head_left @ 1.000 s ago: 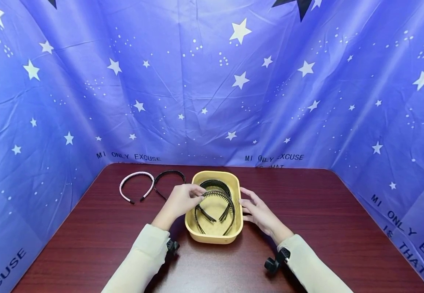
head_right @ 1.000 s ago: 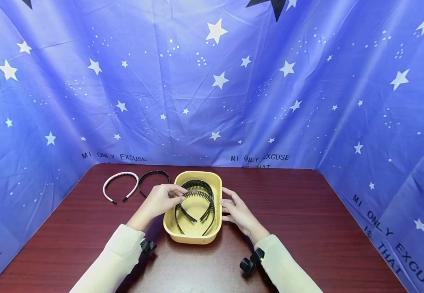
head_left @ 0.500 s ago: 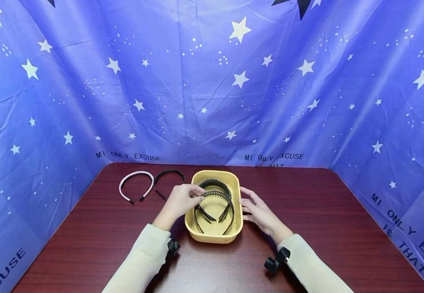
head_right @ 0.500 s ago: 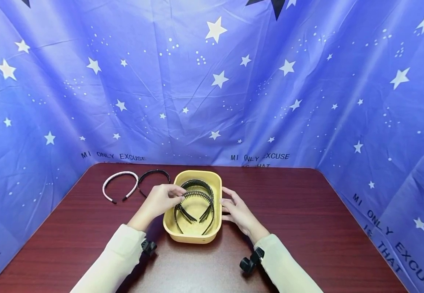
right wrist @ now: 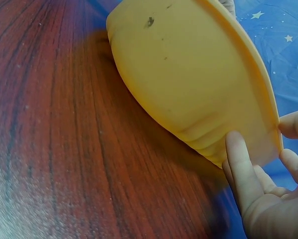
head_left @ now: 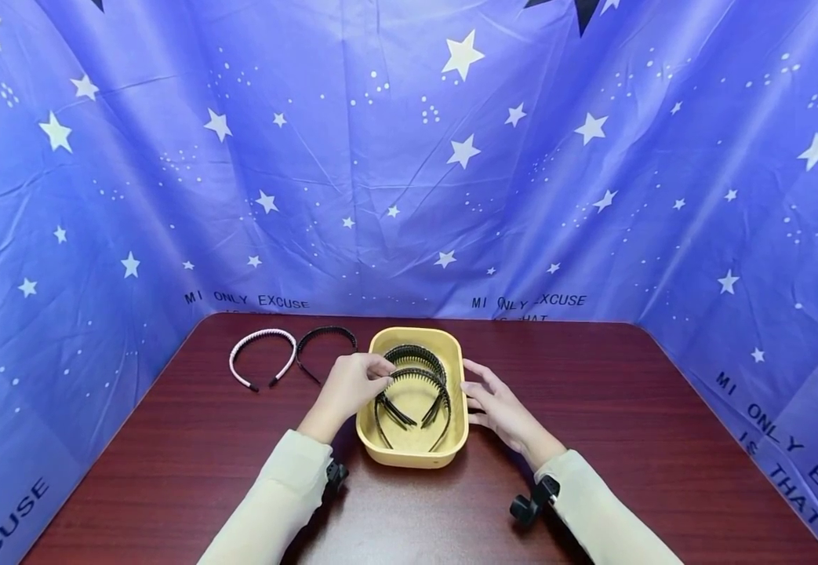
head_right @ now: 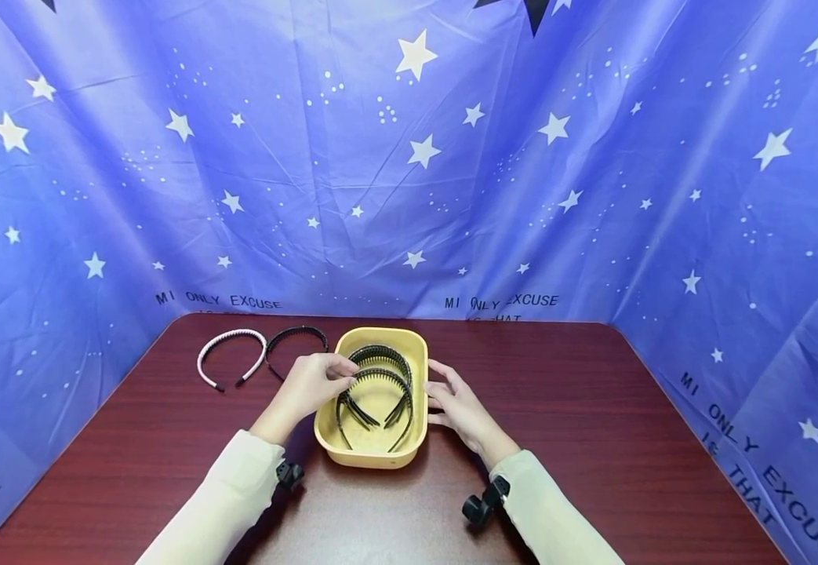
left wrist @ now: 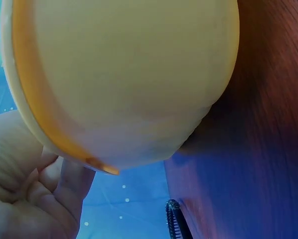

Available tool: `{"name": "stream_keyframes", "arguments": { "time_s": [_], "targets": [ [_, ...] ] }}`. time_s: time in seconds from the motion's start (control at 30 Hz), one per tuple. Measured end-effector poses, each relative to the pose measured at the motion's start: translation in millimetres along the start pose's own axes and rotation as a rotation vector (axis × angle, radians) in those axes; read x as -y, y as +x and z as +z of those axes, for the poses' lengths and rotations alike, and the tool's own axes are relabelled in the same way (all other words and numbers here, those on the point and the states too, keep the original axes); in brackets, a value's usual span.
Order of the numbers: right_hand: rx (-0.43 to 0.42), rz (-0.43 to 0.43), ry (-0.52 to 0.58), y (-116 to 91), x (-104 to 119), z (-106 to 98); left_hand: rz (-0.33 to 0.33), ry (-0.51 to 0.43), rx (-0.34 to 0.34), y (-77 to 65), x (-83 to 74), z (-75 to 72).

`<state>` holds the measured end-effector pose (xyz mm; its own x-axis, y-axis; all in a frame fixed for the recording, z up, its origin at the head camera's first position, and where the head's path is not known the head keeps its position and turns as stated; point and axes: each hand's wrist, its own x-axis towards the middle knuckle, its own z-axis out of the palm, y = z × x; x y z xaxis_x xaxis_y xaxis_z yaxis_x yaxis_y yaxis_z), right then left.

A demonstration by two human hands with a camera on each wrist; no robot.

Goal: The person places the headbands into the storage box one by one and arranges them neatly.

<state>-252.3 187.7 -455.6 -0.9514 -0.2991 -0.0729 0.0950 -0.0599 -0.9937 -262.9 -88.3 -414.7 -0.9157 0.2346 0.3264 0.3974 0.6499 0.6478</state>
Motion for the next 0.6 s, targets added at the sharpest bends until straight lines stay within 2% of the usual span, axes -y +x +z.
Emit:
{"name": "stream_keyframes", "arguments": {
  "time_s": [0.33, 0.6],
  "targets": [
    [0.009, -0.007, 0.002, 0.9, -1.6, 0.1, -0.005, -0.031, -0.023, -1.5, 0.8, 0.2],
    [0.000, -0.003, -0.002, 0.6, -2.1, -0.9, -0.018, -0.075, -0.005, -0.6, 0.7, -2.4]
  ]
}}
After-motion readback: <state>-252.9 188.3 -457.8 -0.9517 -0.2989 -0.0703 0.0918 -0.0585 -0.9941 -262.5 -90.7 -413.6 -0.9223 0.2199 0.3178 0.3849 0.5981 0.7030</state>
